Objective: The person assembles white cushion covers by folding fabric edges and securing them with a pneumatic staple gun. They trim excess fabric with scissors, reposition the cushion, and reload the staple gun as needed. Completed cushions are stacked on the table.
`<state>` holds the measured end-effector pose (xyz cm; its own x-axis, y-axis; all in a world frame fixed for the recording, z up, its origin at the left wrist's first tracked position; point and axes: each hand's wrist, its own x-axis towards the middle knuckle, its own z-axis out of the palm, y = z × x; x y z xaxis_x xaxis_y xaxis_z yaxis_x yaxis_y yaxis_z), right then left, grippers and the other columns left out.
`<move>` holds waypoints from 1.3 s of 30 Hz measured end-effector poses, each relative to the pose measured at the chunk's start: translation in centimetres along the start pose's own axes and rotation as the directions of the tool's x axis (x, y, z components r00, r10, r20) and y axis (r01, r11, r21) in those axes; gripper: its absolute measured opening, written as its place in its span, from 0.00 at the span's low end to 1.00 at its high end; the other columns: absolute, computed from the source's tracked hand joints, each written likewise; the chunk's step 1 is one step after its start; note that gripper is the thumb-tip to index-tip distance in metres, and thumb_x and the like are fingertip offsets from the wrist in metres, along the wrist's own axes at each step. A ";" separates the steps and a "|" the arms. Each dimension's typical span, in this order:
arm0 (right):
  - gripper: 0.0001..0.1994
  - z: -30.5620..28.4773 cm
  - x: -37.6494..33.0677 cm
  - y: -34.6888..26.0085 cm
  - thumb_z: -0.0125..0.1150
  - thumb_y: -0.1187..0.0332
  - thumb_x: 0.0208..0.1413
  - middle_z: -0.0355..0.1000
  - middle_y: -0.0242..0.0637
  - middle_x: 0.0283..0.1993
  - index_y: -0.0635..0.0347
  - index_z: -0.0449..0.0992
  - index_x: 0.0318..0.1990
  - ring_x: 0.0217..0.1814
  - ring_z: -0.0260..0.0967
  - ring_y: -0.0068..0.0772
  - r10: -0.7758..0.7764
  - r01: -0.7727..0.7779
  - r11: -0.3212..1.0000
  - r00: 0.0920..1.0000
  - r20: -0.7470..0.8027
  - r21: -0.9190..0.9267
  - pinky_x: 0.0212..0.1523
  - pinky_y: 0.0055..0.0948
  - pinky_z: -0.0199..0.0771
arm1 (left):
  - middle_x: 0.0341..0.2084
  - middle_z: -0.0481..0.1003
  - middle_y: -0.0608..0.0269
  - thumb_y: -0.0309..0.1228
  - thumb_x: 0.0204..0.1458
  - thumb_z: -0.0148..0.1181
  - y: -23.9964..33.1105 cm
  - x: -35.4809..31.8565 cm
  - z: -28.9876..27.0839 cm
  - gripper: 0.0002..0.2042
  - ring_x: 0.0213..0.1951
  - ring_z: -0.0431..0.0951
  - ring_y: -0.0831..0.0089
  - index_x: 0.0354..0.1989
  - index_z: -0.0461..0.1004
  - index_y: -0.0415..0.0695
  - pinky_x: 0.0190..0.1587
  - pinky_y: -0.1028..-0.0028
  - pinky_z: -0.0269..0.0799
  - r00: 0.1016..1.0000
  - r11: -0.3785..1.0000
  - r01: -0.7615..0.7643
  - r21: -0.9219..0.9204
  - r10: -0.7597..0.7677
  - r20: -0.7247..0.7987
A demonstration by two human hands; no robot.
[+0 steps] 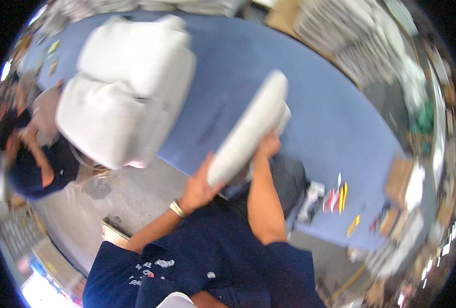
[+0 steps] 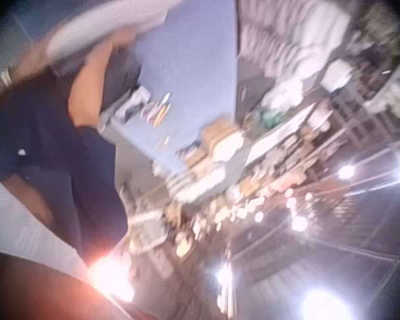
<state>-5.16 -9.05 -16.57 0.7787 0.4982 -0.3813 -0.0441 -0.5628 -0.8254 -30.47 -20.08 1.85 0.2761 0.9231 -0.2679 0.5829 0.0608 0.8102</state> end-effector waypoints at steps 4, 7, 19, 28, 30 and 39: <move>0.21 -3.5 -1.4 -1.4 0.51 0.63 0.70 0.75 0.56 0.58 0.71 0.72 0.61 0.54 0.79 0.53 0.022 -0.186 0.907 0.918 0.397 0.378 0.55 0.51 0.84 | 0.69 0.65 0.43 0.49 0.58 0.64 -1.5 -1.4 2.2 0.43 0.64 0.73 0.46 0.77 0.51 0.45 0.64 0.57 0.71 0.999 0.998 -0.035 0.048 0.035 -0.003; 0.23 -3.3 0.0 -0.7 0.58 0.62 0.65 0.76 0.51 0.58 0.70 0.72 0.62 0.53 0.79 0.52 0.039 -0.170 0.929 0.929 0.369 0.329 0.54 0.51 0.84 | 0.66 0.69 0.47 0.51 0.60 0.62 -1.7 -1.8 2.3 0.43 0.58 0.77 0.46 0.78 0.48 0.49 0.58 0.55 0.77 0.996 0.996 -0.075 0.047 0.076 -0.035; 0.33 -7.0 -4.7 -2.7 0.48 0.49 0.71 0.64 0.50 0.71 0.68 0.60 0.72 0.69 0.65 0.54 0.214 -0.334 0.936 0.793 0.570 0.113 0.66 0.55 0.68 | 0.60 0.72 0.41 0.51 0.61 0.60 -0.6 1.3 -2.3 0.44 0.49 0.81 0.42 0.79 0.43 0.51 0.48 0.51 0.80 0.988 0.981 -0.154 0.121 0.150 0.040; 0.37 -2.3 -9.5 -3.5 0.42 0.41 0.72 0.71 0.55 0.62 0.76 0.69 0.62 0.60 0.73 0.57 0.351 -0.408 0.865 0.908 0.229 0.291 0.60 0.55 0.74 | 0.63 0.69 0.41 0.49 0.61 0.59 -0.6 0.9 -2.5 0.45 0.47 0.82 0.43 0.80 0.38 0.51 0.44 0.52 0.81 0.992 0.979 -0.107 0.172 0.093 0.087; 0.40 -2.2 -8.3 -1.4 0.40 0.39 0.71 0.76 0.57 0.56 0.81 0.74 0.55 0.54 0.77 0.57 0.307 -0.334 0.922 0.939 0.158 0.194 0.55 0.54 0.78 | 0.64 0.68 0.42 0.48 0.61 0.59 0.2 1.6 -2.5 0.46 0.47 0.82 0.43 0.80 0.37 0.51 0.44 0.51 0.81 0.987 0.977 -0.132 0.167 0.114 0.115; 0.46 -1.3 -9.0 -0.7 0.40 0.34 0.69 0.80 0.64 0.38 0.83 0.79 0.37 0.39 0.79 0.58 0.097 -0.099 0.995 0.994 0.054 0.029 0.42 0.54 0.77 | 0.67 0.63 0.38 0.43 0.61 0.60 4.9 7.3 -2.1 0.45 0.43 0.83 0.42 0.80 0.36 0.51 0.41 0.52 0.82 0.983 0.968 -0.152 0.202 0.127 0.131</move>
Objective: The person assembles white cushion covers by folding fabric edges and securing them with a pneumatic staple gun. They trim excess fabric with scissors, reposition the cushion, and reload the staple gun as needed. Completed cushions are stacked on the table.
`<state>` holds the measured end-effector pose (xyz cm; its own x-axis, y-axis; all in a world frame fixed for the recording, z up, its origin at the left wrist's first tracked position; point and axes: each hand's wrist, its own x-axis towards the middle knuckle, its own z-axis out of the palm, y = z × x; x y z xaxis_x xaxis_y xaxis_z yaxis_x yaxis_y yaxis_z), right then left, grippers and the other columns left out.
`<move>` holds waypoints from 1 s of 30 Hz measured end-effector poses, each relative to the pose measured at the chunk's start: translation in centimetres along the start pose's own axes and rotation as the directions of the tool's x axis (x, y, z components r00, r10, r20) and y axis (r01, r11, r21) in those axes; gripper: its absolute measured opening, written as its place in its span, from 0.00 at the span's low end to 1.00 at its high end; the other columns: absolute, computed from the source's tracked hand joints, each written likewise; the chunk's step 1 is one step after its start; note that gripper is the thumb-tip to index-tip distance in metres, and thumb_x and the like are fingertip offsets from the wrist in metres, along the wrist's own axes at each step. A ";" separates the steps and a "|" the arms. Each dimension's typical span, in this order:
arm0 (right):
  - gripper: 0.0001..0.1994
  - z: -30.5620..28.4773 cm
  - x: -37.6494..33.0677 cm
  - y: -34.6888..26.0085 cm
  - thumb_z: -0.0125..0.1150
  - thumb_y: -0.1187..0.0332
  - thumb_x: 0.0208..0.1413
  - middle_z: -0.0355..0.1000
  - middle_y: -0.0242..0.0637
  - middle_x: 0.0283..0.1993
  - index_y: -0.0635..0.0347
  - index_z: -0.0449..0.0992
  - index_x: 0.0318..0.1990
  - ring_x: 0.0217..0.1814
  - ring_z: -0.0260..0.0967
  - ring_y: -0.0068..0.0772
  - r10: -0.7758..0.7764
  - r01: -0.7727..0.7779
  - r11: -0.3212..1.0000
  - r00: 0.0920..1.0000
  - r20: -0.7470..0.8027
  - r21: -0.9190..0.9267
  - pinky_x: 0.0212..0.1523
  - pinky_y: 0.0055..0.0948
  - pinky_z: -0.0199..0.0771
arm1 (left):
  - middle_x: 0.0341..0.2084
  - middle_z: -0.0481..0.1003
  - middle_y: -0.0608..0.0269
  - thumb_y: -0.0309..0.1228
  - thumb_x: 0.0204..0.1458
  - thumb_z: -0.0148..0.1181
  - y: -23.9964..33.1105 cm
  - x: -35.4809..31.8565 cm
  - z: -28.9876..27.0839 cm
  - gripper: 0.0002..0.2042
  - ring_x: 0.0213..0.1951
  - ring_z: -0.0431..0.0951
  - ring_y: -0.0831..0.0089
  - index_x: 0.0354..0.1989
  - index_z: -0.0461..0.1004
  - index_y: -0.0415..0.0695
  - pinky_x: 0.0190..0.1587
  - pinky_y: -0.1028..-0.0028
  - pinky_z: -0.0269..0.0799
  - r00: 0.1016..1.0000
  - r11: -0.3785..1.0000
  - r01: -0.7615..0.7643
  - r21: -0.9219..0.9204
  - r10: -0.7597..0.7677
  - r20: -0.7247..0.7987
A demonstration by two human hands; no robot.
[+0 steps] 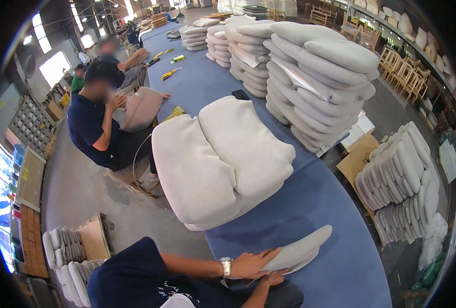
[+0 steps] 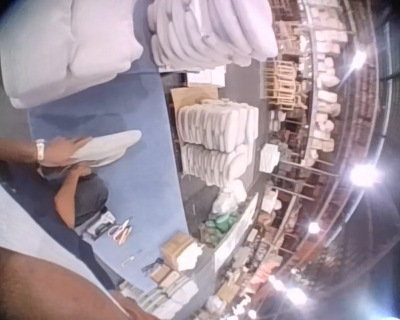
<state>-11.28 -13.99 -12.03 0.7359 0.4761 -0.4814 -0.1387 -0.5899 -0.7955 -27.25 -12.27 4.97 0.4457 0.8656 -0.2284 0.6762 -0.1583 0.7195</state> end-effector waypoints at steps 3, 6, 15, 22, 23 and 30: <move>0.46 1.0 -0.3 0.9 0.40 0.34 0.69 0.79 0.64 0.36 0.83 0.79 0.35 0.38 0.79 0.58 -0.115 0.116 0.992 0.993 -0.030 0.046 0.41 0.55 0.76 | 0.67 0.62 0.35 0.40 0.60 0.60 1.6 4.2 -1.1 0.46 0.42 0.83 0.39 0.80 0.36 0.50 0.40 0.52 0.83 1.000 1.000 0.010 0.029 -0.011 0.008; 0.45 1.5 0.0 1.6 0.41 0.34 0.69 0.79 0.64 0.34 0.82 0.79 0.34 0.36 0.79 0.59 -0.234 0.241 0.967 0.969 -0.082 0.089 0.40 0.55 0.76 | 0.66 0.62 0.33 0.39 0.60 0.61 2.3 9.6 -0.2 0.46 0.41 0.83 0.39 0.80 0.36 0.48 0.40 0.52 0.82 1.000 0.999 -0.002 0.049 0.002 -0.013; 0.41 1.6 1.0 1.6 0.45 0.38 0.69 0.79 0.66 0.35 0.81 0.80 0.35 0.36 0.77 0.66 -0.047 0.030 0.994 0.985 -0.166 -0.108 0.40 0.58 0.75 | 0.68 0.59 0.35 0.38 0.60 0.61 2.3 10.5 1.0 0.46 0.51 0.80 0.41 0.80 0.36 0.48 0.48 0.50 0.80 0.997 0.997 -0.040 0.063 0.045 -0.070; 0.38 1.0 3.5 1.9 0.48 0.42 0.70 0.80 0.64 0.39 0.82 0.80 0.41 0.38 0.79 0.61 -0.005 -0.002 0.998 0.992 -0.124 -0.057 0.40 0.55 0.78 | 0.72 0.56 0.42 0.41 0.63 0.57 0.3 1.5 0.2 0.44 0.57 0.77 0.42 0.80 0.32 0.55 0.53 0.51 0.79 0.997 0.996 -0.074 0.038 0.075 -0.006; 0.37 0.4 3.7 2.2 0.49 0.42 0.69 0.80 0.63 0.41 0.82 0.79 0.43 0.38 0.79 0.60 0.028 -0.028 1.000 0.999 -0.038 -0.005 0.40 0.54 0.78 | 0.72 0.56 0.42 0.41 0.64 0.57 -0.3 0.0 0.6 0.44 0.59 0.77 0.43 0.81 0.32 0.57 0.54 0.51 0.78 0.997 0.997 -0.071 0.034 0.071 -0.016; 0.20 -3.5 2.6 -1.9 0.49 0.74 0.58 0.72 0.56 0.54 0.74 0.66 0.58 0.50 0.75 0.52 -0.007 -0.074 0.955 0.963 0.271 0.287 0.49 0.48 0.78 | 0.75 0.51 0.43 0.41 0.64 0.57 -3.5 -6.6 1.0 0.44 0.61 0.74 0.42 0.80 0.32 0.62 0.55 0.53 0.78 1.000 1.000 0.011 0.022 -0.011 0.022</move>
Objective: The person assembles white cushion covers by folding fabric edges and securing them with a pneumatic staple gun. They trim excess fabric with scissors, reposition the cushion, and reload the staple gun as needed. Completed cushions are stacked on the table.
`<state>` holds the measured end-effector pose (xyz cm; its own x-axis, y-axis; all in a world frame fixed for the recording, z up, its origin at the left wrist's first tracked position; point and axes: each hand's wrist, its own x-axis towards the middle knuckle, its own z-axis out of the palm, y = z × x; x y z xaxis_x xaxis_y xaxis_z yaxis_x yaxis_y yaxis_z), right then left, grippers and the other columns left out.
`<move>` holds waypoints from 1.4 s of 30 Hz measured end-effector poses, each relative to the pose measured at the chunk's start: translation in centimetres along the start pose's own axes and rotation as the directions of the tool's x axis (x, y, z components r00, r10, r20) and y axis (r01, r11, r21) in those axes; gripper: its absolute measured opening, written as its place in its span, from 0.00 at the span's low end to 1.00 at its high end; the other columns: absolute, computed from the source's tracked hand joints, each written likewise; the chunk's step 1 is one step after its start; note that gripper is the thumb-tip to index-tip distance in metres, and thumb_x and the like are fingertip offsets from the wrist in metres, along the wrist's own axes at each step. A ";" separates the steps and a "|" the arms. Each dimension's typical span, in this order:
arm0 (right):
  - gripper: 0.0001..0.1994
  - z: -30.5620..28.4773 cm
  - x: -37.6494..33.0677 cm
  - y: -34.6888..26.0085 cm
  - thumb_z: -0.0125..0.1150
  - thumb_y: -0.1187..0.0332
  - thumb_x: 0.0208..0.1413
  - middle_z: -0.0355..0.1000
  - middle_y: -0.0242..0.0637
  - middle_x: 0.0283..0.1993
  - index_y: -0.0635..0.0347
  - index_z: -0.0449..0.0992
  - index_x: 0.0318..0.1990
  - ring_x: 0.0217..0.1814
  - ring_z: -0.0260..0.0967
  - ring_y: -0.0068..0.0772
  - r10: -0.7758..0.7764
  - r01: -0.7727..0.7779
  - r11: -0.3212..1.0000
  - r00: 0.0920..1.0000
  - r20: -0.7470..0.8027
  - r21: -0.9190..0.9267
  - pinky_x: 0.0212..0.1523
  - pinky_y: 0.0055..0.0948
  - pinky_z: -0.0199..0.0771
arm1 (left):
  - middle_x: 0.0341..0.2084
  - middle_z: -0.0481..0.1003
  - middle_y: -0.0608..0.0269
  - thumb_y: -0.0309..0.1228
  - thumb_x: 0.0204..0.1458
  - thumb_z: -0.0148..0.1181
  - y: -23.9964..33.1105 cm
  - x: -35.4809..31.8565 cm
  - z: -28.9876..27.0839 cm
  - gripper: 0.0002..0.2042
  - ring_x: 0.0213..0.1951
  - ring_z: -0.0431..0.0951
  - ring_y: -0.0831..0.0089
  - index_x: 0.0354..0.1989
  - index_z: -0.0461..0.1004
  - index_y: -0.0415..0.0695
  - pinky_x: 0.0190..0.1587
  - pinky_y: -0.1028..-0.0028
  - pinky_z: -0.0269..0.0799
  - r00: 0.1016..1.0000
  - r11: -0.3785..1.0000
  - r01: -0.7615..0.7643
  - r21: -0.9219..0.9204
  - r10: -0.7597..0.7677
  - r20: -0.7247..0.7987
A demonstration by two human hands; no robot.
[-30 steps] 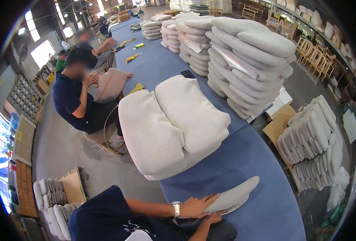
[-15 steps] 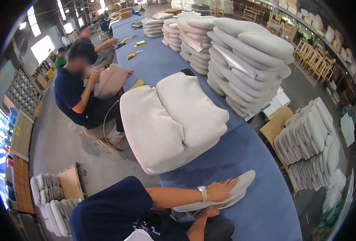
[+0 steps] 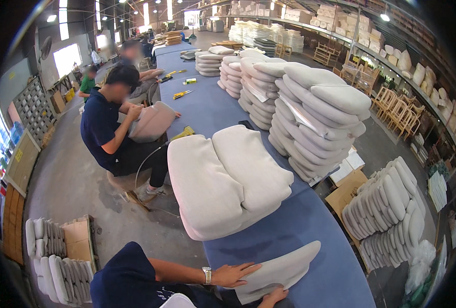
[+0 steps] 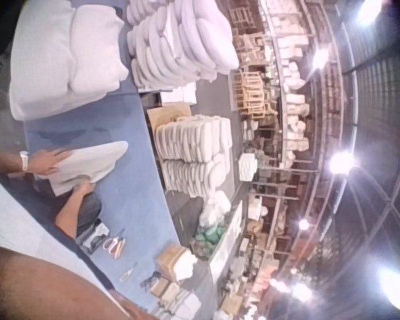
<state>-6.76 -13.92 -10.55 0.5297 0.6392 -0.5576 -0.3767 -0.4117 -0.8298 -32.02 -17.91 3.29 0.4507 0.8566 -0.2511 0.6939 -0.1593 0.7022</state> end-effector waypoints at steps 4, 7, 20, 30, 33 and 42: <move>0.21 -1.4 2.0 -2.8 0.56 0.71 0.59 0.72 0.55 0.55 0.73 0.68 0.58 0.51 0.75 0.52 -0.101 0.100 0.993 0.995 -0.022 -0.066 0.51 0.47 0.77 | 0.76 0.48 0.43 0.40 0.63 0.58 0.5 0.5 -0.7 0.45 0.62 0.73 0.41 0.80 0.31 0.62 0.55 0.53 0.79 1.000 0.999 -0.025 -0.021 0.025 0.017; 0.24 -1.6 3.7 -3.7 0.56 0.69 0.62 0.71 0.57 0.58 0.74 0.67 0.62 0.53 0.74 0.53 0.177 -0.174 0.980 0.984 0.017 -0.100 0.52 0.51 0.76 | 0.77 0.44 0.43 0.39 0.62 0.59 0.8 1.3 -0.7 0.46 0.64 0.72 0.41 0.80 0.31 0.62 0.56 0.54 0.79 0.994 0.994 -0.106 -0.012 0.106 0.039; 0.32 1.9 3.6 -2.5 0.41 0.47 0.73 0.72 0.57 0.61 0.73 0.68 0.65 0.57 0.74 0.60 0.180 -0.199 0.926 0.980 0.089 0.319 0.56 0.53 0.77 | 0.76 0.38 0.32 0.37 0.60 0.62 5.6 9.2 0.6 0.46 0.71 0.60 0.35 0.79 0.35 0.46 0.58 0.55 0.78 0.966 0.954 -0.246 0.173 0.257 -0.043; 0.38 4.2 3.8 -0.7 0.38 0.40 0.72 0.80 0.54 0.46 0.74 0.79 0.49 0.46 0.79 0.55 -0.057 0.002 0.978 0.964 -0.258 -0.209 0.47 0.50 0.79 | 0.73 0.46 0.26 0.36 0.57 0.63 8.9 18.4 1.9 0.47 0.68 0.62 0.29 0.78 0.37 0.43 0.51 0.50 0.81 0.984 0.971 -0.144 0.191 0.161 -0.074; 0.39 4.0 3.3 -1.0 0.38 0.39 0.72 0.82 0.53 0.43 0.74 0.81 0.46 0.44 0.80 0.54 -0.094 0.012 0.961 0.954 -0.286 -0.276 0.45 0.50 0.80 | 0.73 0.47 0.25 0.35 0.57 0.63 9.8 21.4 1.3 0.47 0.66 0.64 0.29 0.79 0.38 0.43 0.50 0.50 0.82 0.992 0.970 -0.096 0.223 0.113 -0.062; 0.39 3.9 4.0 0.2 0.38 0.38 0.71 0.82 0.51 0.38 0.72 0.83 0.38 0.39 0.81 0.51 -0.151 0.101 0.974 0.956 -0.251 -0.201 0.39 0.51 0.79 | 0.74 0.45 0.28 0.34 0.57 0.62 9.4 22.0 1.0 0.47 0.66 0.66 0.33 0.79 0.37 0.47 0.54 0.52 0.80 0.989 0.973 -0.087 0.212 0.109 -0.098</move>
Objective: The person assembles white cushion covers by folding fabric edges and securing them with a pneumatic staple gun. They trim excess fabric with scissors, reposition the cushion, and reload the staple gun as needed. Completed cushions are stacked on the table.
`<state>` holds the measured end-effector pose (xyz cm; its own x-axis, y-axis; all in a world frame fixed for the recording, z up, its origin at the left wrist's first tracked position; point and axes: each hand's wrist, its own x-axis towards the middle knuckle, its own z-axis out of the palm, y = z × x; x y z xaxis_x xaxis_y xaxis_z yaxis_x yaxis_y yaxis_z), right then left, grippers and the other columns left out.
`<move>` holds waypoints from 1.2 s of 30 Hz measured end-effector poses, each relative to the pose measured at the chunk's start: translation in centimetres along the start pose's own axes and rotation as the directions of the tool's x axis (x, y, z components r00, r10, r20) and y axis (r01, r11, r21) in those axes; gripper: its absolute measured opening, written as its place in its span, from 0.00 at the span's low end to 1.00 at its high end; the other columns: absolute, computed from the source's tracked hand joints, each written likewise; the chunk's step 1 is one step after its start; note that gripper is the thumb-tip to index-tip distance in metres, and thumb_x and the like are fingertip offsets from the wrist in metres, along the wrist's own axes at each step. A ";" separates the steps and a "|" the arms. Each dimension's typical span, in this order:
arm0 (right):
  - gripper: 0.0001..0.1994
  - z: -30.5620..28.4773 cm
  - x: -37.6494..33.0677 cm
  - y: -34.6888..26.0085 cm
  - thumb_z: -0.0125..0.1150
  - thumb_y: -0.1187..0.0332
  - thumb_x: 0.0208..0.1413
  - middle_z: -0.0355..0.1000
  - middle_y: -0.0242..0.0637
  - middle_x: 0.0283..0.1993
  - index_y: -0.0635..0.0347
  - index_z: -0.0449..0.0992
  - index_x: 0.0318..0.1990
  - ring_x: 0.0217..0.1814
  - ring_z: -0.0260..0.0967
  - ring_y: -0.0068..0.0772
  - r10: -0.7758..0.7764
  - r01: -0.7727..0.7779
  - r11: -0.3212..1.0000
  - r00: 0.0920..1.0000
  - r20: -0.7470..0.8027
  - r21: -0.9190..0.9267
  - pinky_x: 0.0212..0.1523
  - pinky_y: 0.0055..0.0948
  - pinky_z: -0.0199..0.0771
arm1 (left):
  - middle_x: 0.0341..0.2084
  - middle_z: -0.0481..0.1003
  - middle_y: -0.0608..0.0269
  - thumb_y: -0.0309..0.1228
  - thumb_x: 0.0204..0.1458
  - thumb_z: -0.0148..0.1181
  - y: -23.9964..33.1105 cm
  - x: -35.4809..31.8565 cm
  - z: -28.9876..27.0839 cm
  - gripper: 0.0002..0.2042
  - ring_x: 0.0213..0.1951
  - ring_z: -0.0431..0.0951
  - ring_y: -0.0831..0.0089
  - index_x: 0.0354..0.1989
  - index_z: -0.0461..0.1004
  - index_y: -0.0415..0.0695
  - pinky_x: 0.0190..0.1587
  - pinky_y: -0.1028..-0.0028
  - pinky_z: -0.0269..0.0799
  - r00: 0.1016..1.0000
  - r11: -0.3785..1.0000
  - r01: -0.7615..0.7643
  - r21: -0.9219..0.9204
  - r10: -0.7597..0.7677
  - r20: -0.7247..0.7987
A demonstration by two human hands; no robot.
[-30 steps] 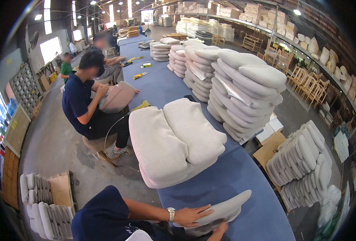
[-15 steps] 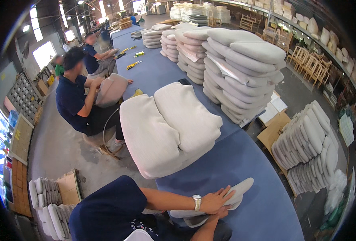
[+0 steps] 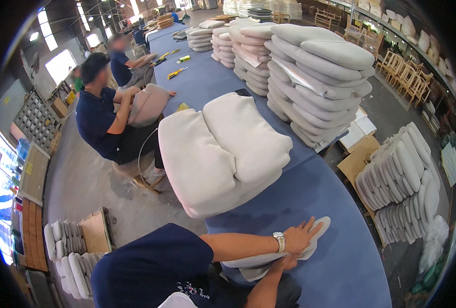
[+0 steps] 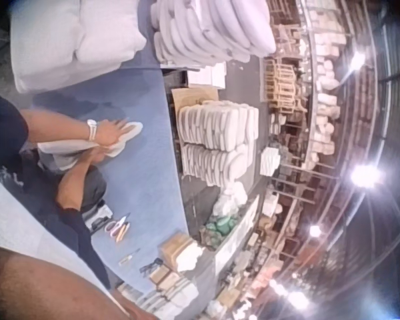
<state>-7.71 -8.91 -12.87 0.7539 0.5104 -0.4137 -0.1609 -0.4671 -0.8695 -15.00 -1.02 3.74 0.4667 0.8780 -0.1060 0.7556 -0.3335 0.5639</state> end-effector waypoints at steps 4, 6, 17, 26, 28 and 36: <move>0.39 0.3 -2.5 -3.7 0.38 0.39 0.71 0.82 0.51 0.40 0.73 0.83 0.40 0.40 0.80 0.54 0.174 -0.175 0.982 0.985 0.019 0.064 0.42 0.52 0.80 | 0.75 0.44 0.33 0.37 0.59 0.61 -1.7 -5.7 -0.3 0.45 0.68 0.64 0.35 0.80 0.37 0.51 0.56 0.54 0.79 1.000 1.000 -0.022 0.007 0.022 -0.003; 0.39 0.3 0.9 -2.2 0.39 0.40 0.71 0.82 0.52 0.40 0.75 0.82 0.41 0.42 0.80 0.56 0.087 -0.087 0.996 0.996 -0.034 0.010 0.43 0.53 0.80 | 0.76 0.45 0.35 0.38 0.61 0.60 -1.9 -8.7 -1.3 0.44 0.69 0.64 0.37 0.80 0.37 0.52 0.56 0.53 0.79 0.998 0.997 -0.067 -0.040 0.067 -0.003; 0.33 -1.9 1.4 0.1 0.49 0.47 0.70 0.73 0.57 0.60 0.77 0.72 0.60 0.58 0.75 0.55 0.205 -0.222 0.969 0.967 0.149 0.106 0.58 0.52 0.77 | 0.79 0.42 0.54 0.39 0.65 0.57 -5.3 -23.2 -0.7 0.41 0.66 0.69 0.45 0.80 0.37 0.53 0.54 0.54 0.81 1.000 0.997 -0.012 -0.081 0.011 -0.010; 0.38 -4.1 -2.2 -0.9 0.51 0.43 0.69 0.67 0.52 0.69 0.76 0.65 0.67 0.65 0.69 0.54 0.316 -0.401 0.892 0.884 0.345 0.210 0.65 0.52 0.69 | 0.79 0.42 0.54 0.38 0.64 0.57 -5.3 -22.9 -1.1 0.41 0.67 0.69 0.47 0.80 0.38 0.53 0.54 0.55 0.81 1.000 0.996 -0.006 -0.086 0.006 0.002; 0.37 -3.3 -1.7 -0.9 0.49 0.43 0.71 0.70 0.53 0.66 0.77 0.68 0.64 0.62 0.72 0.53 0.310 -0.371 0.904 0.911 0.271 0.213 0.60 0.50 0.74 | 0.79 0.42 0.53 0.37 0.64 0.58 -5.2 -22.1 -1.1 0.42 0.68 0.68 0.46 0.80 0.37 0.52 0.55 0.56 0.81 0.999 0.995 -0.026 -0.091 0.029 0.027; 0.36 -1.4 -4.3 -2.3 0.45 0.42 0.71 0.80 0.58 0.49 0.79 0.79 0.47 0.47 0.80 0.57 0.251 -0.251 0.968 0.966 0.070 -0.001 0.48 0.51 0.80 | 0.78 0.41 0.41 0.34 0.60 0.61 -5.1 -18.8 -1.4 0.45 0.70 0.64 0.42 0.80 0.36 0.53 0.55 0.58 0.81 0.988 0.988 -0.152 -0.035 0.152 0.006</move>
<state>-9.70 -11.02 -8.74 0.6428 0.4266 -0.6363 -0.3445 -0.5809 -0.7375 -28.23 -15.36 4.03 0.5791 0.8149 -0.0239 0.6593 -0.4508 0.6017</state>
